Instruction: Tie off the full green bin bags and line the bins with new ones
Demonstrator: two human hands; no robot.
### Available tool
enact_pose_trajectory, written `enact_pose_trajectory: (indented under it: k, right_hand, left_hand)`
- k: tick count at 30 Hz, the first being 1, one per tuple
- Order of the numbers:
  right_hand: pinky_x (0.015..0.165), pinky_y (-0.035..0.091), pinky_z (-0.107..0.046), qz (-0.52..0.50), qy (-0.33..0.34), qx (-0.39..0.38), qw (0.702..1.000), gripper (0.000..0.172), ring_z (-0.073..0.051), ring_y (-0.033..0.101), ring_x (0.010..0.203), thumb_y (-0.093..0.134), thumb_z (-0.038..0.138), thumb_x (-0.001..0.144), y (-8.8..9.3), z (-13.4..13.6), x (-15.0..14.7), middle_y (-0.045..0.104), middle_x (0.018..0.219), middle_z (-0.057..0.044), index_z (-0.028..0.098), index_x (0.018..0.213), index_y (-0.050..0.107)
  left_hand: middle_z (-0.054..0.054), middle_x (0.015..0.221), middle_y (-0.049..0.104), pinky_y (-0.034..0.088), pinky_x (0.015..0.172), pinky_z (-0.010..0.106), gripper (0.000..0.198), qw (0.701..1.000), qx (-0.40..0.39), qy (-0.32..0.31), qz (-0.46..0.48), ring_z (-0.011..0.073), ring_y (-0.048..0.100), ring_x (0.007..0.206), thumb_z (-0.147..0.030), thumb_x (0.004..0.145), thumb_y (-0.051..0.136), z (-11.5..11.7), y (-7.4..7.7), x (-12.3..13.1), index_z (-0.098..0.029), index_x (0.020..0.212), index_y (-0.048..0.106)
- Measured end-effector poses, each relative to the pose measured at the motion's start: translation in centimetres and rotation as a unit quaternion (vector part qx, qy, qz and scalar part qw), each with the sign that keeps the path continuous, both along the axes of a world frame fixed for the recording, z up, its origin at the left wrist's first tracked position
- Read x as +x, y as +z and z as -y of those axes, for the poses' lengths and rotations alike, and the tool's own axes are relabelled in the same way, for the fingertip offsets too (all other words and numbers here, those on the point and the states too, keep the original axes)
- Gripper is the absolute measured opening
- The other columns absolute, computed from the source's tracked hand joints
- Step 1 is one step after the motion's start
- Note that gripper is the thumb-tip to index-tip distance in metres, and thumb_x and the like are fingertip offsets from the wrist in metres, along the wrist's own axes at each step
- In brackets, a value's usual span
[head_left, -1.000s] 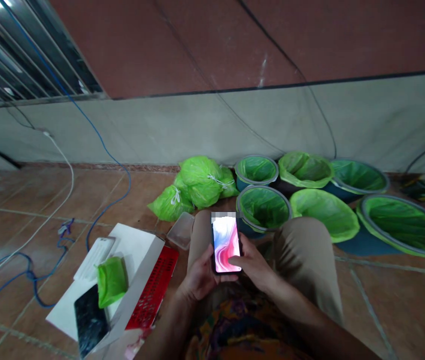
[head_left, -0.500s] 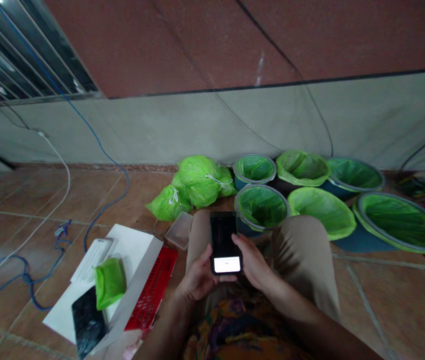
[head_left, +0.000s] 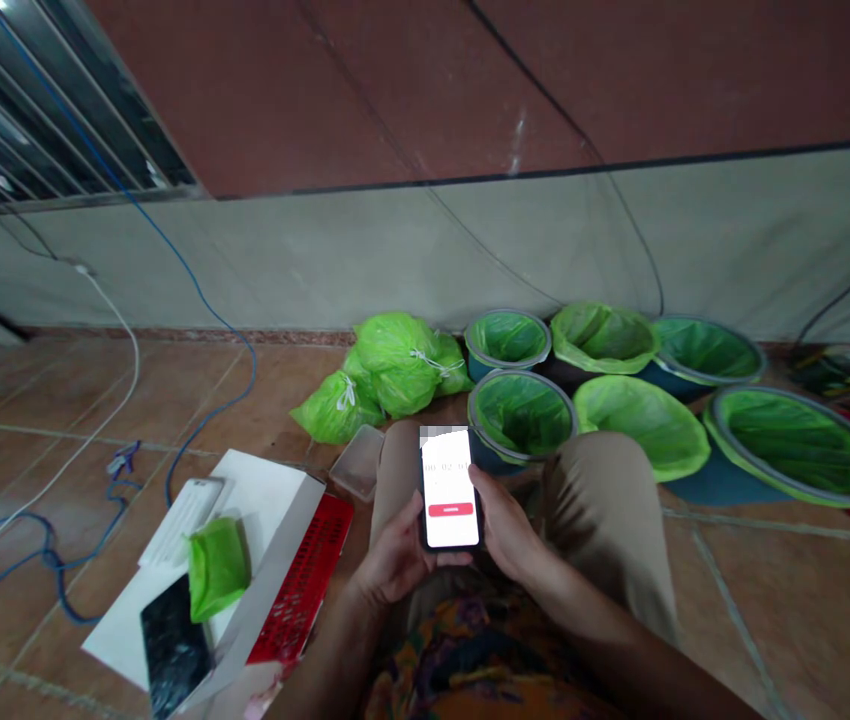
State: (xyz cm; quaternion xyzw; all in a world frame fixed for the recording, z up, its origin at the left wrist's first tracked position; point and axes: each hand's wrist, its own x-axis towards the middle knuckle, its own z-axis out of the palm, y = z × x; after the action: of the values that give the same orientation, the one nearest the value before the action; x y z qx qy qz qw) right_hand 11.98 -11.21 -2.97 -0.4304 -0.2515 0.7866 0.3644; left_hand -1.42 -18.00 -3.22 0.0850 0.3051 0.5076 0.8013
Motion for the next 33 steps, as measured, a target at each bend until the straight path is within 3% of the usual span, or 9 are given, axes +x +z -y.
enact_pose_trajectory:
  k: [12,18,33]
  right_hand:
    - [0.092,0.048,-0.038,0.013,0.013,0.015,1.000,0.048,-0.027,0.063,0.108,0.061,0.060,0.076,0.10,0.09,0.10,0.070,0.116,-0.004,0.022,0.105,0.070]
    - [0.092,0.048,-0.038,0.016,0.008,0.008,1.000,0.046,-0.027,0.064,0.108,0.061,0.060,0.076,0.18,0.12,0.19,0.070,0.114,-0.004,0.023,0.102,0.070]
    - [0.093,0.048,-0.037,0.014,0.016,0.005,1.000,0.052,-0.026,0.064,0.108,0.059,0.062,0.077,-0.22,0.13,0.16,0.069,0.116,-0.004,0.023,0.111,0.068]
  left_hand:
    - [0.013,0.116,0.068,0.054,0.083,0.040,0.043,1.000,-0.009,0.008,0.004,0.0241,0.065,0.100,-0.042,0.094,0.043,0.01,0.17,0.05,-0.016,0.124,0.059]
    - [0.012,0.116,0.068,0.056,0.078,0.037,0.042,1.000,-0.016,0.010,0.001,0.0228,0.066,0.097,-0.042,0.095,0.042,0.00,0.20,0.11,-0.017,0.124,0.059]
    - [0.013,0.117,0.067,0.055,0.082,0.040,0.045,1.000,-0.019,0.008,-0.002,0.0238,0.065,0.100,-0.043,0.095,0.041,0.06,0.09,0.08,-0.017,0.127,0.057]
